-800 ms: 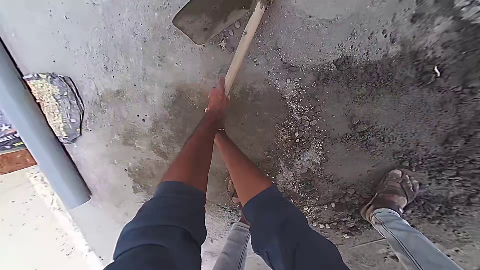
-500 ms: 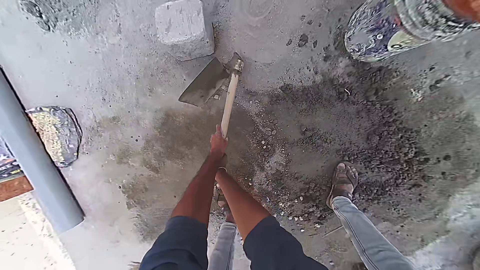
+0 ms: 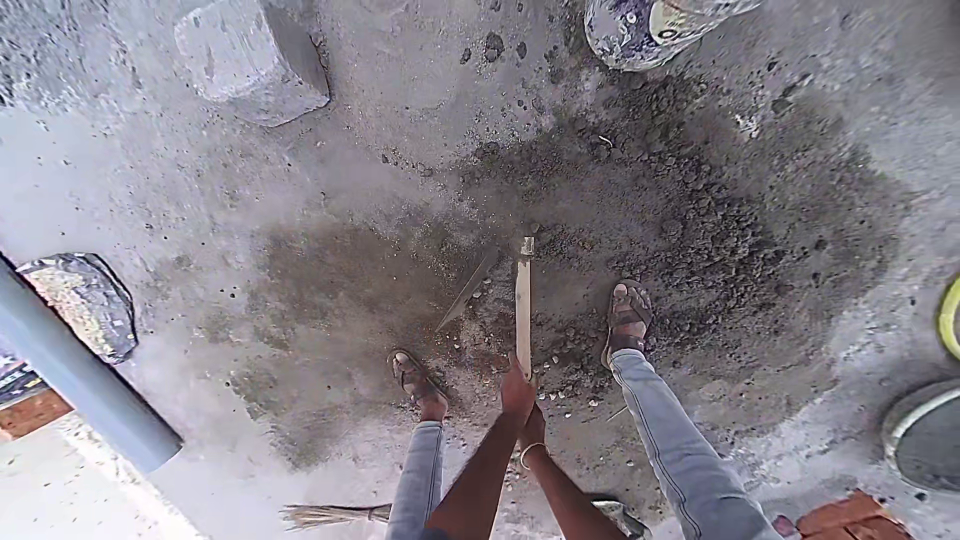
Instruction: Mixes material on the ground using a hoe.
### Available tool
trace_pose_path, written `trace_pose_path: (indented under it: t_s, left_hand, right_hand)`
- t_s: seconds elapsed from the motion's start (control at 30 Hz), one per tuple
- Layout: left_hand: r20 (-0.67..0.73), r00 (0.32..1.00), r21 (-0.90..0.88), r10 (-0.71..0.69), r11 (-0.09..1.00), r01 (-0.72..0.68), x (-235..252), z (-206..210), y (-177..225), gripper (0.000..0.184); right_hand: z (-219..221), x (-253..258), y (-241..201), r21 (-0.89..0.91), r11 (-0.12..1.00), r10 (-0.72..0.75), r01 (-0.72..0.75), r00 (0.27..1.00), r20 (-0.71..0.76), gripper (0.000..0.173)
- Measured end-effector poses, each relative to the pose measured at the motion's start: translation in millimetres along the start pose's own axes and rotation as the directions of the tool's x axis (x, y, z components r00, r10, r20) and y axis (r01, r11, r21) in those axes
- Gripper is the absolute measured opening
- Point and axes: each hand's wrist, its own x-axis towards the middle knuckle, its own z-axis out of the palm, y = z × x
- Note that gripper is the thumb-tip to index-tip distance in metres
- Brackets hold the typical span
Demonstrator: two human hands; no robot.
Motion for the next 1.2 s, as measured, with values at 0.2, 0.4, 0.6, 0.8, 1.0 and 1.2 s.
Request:
trace_pose_path:
  t_s: [0.2,0.4,0.6,0.8,1.0,1.2]
  left_hand:
    - [0.123,0.987,-0.738,-0.108,0.654,0.164,-2,35,66,0.033]
    - [-0.134,0.991,-0.452,-0.013,0.891,-0.049,-24,-35,99,0.037]
    - [-0.42,0.899,-0.244,0.122,0.939,-0.242,97,-208,227,0.042]
    - [-0.353,0.93,-0.264,0.102,0.943,-0.204,158,-195,256,0.041]
    - [-0.027,0.983,-0.19,0.18,0.965,-0.182,86,-45,170,0.036]
    - [0.271,0.961,-0.233,0.057,0.973,0.008,-42,-21,131,0.037]
  right_hand:
    - [-55,-56,80,0.165,0.942,0.274,-0.291,0.955,0.116,0.041]
    - [-40,-56,31,0.273,0.956,0.056,-0.106,0.981,0.183,0.028]
    - [-16,30,-212,0.454,0.89,-0.139,0.039,0.972,0.19,0.029]
    - [-33,76,-232,0.307,0.952,-0.058,0.017,0.99,0.127,0.043]
    - [-3,28,-54,0.358,0.927,0.137,-0.114,0.99,-0.041,0.033]
    - [-37,-76,2,0.241,0.937,0.258,-0.253,0.966,0.011,0.034]
